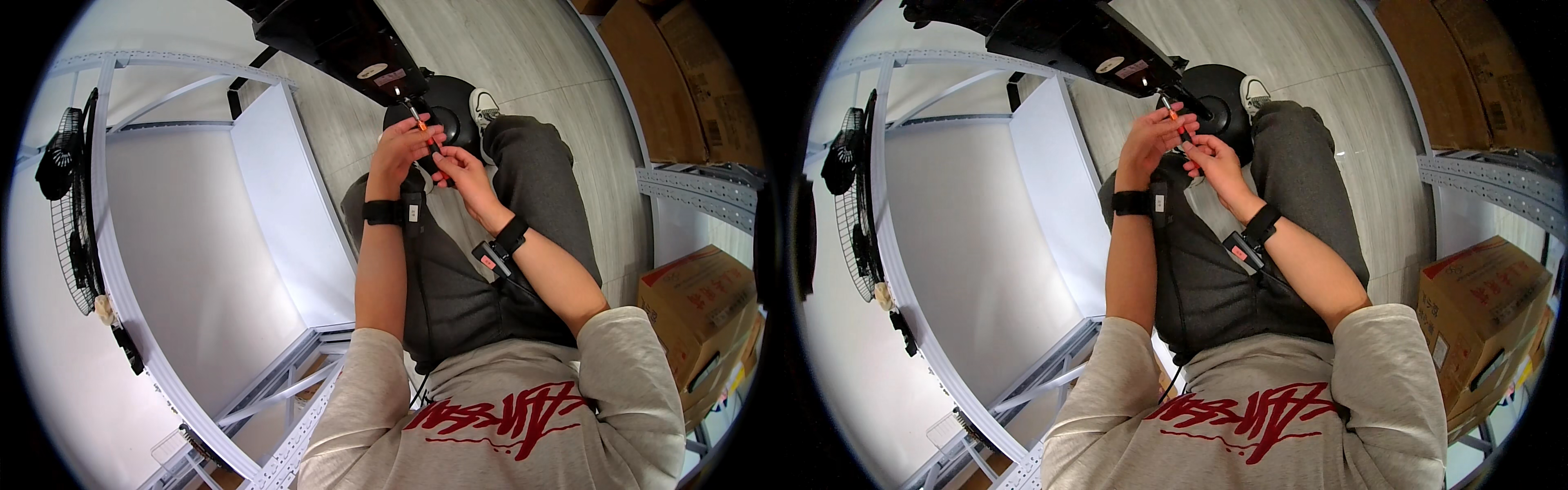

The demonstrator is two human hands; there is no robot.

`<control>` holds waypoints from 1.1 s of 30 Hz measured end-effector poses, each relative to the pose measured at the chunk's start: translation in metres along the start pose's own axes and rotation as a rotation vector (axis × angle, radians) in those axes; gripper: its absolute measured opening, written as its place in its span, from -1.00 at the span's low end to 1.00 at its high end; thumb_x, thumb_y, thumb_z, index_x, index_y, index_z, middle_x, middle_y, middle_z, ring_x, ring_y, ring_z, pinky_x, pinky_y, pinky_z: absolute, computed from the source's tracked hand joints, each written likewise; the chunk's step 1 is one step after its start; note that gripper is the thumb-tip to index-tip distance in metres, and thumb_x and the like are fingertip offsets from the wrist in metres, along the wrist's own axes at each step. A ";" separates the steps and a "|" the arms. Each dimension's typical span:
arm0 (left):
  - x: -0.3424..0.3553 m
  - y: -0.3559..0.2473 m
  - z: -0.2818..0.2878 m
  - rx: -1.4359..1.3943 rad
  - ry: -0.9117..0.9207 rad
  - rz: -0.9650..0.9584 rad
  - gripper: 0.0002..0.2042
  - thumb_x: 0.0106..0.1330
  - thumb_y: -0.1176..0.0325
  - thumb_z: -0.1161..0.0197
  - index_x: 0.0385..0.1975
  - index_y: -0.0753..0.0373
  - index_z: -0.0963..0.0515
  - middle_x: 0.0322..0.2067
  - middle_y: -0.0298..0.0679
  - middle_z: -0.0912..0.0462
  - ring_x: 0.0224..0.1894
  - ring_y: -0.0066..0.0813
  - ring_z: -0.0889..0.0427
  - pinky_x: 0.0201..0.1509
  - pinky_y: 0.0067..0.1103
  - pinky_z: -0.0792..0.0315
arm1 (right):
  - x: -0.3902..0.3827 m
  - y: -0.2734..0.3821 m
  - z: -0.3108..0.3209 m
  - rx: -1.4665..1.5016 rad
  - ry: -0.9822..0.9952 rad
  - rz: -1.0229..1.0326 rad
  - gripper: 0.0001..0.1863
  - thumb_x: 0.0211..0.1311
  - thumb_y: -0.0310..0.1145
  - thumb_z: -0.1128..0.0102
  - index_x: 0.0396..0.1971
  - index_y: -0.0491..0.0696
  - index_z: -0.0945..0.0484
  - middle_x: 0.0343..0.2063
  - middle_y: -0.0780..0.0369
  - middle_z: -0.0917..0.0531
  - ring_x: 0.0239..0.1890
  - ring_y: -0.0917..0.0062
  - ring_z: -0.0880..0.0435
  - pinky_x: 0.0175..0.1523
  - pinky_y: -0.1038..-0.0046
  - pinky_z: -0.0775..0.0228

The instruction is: The person disassembles a black electronic device, removes a motor assembly, and uses a screwdriver to manipulate internal components and wires. They then reassemble the device and continue adjusting internal wiring.

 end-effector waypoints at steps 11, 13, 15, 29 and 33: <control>-0.004 0.004 0.011 0.071 0.080 -0.010 -0.51 0.31 0.46 -0.29 0.21 0.43 -0.37 -0.10 -0.09 -0.71 -0.06 -0.32 -0.71 0.05 -0.50 -0.54 | 0.003 -0.004 -0.002 -0.007 0.024 -0.012 -0.69 0.41 -0.27 -0.22 -0.01 -0.16 -0.54 -0.32 0.26 -0.66 -0.34 0.60 -0.69 -0.28 0.58 -0.53; -0.006 0.003 0.012 0.094 0.052 0.011 -0.52 0.33 0.47 -0.29 0.23 0.43 -0.38 -0.06 -0.07 -0.69 -0.03 -0.30 -0.70 0.09 -0.47 -0.55 | -0.001 -0.001 -0.007 -0.066 0.001 -0.051 -0.71 0.40 -0.22 -0.24 -0.07 -0.11 -0.54 -0.35 0.32 -0.65 -0.35 0.66 -0.68 -0.28 0.61 -0.51; -0.006 0.003 0.011 0.110 0.032 0.018 -0.52 0.33 0.46 -0.30 0.23 0.42 -0.39 -0.05 -0.06 -0.68 -0.03 -0.30 -0.71 0.11 -0.46 -0.56 | -0.002 -0.001 -0.009 -0.149 0.007 -0.093 -0.71 0.38 -0.19 -0.26 -0.10 -0.08 -0.53 -0.40 0.34 -0.65 -0.38 0.69 -0.67 -0.33 0.62 -0.49; -0.004 0.007 0.013 0.140 -0.072 -0.021 -0.56 0.23 0.43 -0.43 0.09 0.44 -0.52 -0.18 -0.06 -0.73 -0.18 -0.36 -0.76 -0.08 -0.56 -0.64 | -0.005 -0.006 -0.011 -0.323 0.029 0.008 -0.76 0.34 -0.27 -0.30 -0.17 -0.10 -0.52 -0.51 0.31 -0.66 -0.56 0.67 -0.66 -0.55 0.66 -0.38; -0.006 0.004 0.008 0.132 -0.105 -0.019 -0.58 0.20 0.44 -0.46 0.04 0.42 -0.54 -0.23 -0.09 -0.74 -0.23 -0.38 -0.77 -0.09 -0.57 -0.65 | -0.006 -0.007 -0.012 -0.336 -0.065 0.107 -0.71 0.31 -0.30 -0.32 -0.13 -0.16 -0.53 -0.46 0.23 -0.70 -0.57 0.61 -0.70 -0.58 0.61 -0.43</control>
Point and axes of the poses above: each hand's wrist, its own x-axis towards the middle knuckle, its own z-axis out of the back of the hand, y = z × x, the point moved 1 cm from there along x, towards the middle knuckle
